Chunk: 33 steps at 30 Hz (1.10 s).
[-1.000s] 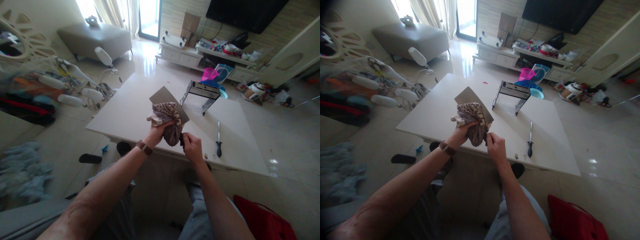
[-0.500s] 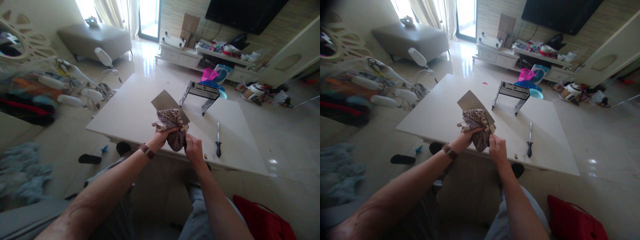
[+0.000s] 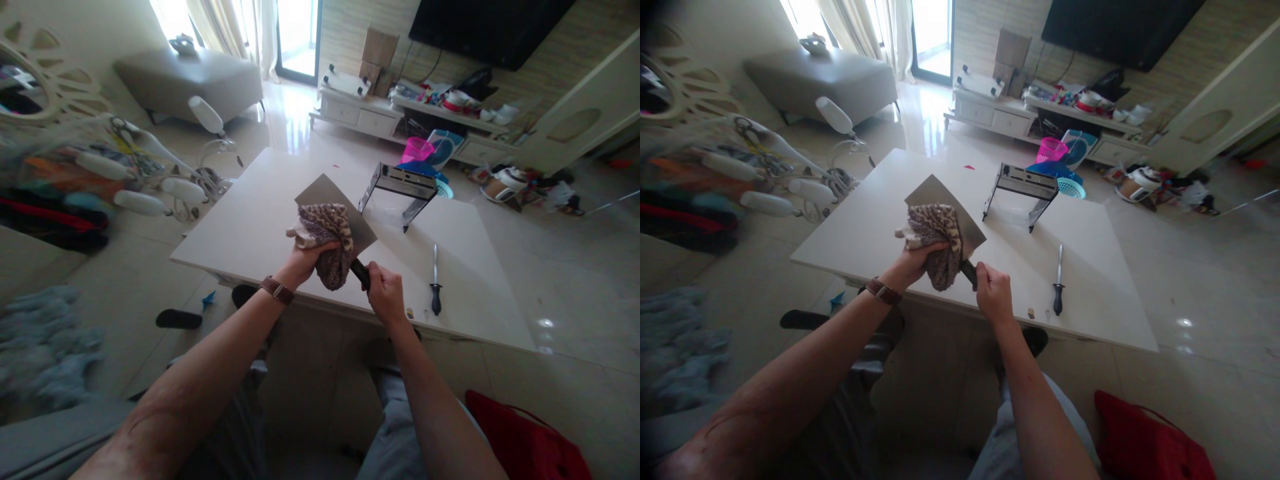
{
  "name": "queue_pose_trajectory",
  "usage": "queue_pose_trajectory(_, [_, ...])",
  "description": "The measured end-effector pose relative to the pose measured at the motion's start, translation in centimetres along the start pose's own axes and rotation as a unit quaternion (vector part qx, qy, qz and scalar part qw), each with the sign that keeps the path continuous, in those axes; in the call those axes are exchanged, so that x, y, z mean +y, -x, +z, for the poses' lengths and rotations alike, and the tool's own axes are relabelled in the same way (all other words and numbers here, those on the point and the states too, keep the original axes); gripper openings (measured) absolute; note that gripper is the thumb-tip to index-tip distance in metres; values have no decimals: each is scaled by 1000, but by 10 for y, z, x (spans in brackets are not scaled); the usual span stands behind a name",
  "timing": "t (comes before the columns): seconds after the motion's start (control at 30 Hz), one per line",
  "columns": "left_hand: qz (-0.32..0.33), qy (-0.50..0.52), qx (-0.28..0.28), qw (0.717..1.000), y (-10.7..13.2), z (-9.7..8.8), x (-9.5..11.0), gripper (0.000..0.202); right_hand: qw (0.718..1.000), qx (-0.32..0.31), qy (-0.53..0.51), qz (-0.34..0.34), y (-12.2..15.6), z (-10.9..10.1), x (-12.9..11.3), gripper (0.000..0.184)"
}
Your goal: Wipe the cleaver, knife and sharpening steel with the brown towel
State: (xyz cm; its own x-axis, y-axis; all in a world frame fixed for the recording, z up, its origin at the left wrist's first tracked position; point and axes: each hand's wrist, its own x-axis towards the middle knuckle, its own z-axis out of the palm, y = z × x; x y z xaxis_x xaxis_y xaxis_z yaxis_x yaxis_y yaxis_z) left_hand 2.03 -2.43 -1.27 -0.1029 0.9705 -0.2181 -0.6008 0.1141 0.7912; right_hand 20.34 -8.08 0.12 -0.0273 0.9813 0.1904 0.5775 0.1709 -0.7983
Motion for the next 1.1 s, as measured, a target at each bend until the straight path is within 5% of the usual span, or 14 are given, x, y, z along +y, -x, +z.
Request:
queue_pose_trajectory(0.5, [-14, -37, -49, 998, 11, 7, -19, 52, 997, 27, -46, 58, -1, 1, 10, 62])
queue_pose_trajectory(0.7, [-9, -6, -13, 1000, 1, 3, -2, 61, 999, 20, -20, 31, 0, -2, 5, 62])
queue_pose_trajectory(1.1, [13, 112, 49, 992, -24, -19, 49, 34, 1000, -13, -2, -6, 3, -2, 1, 58])
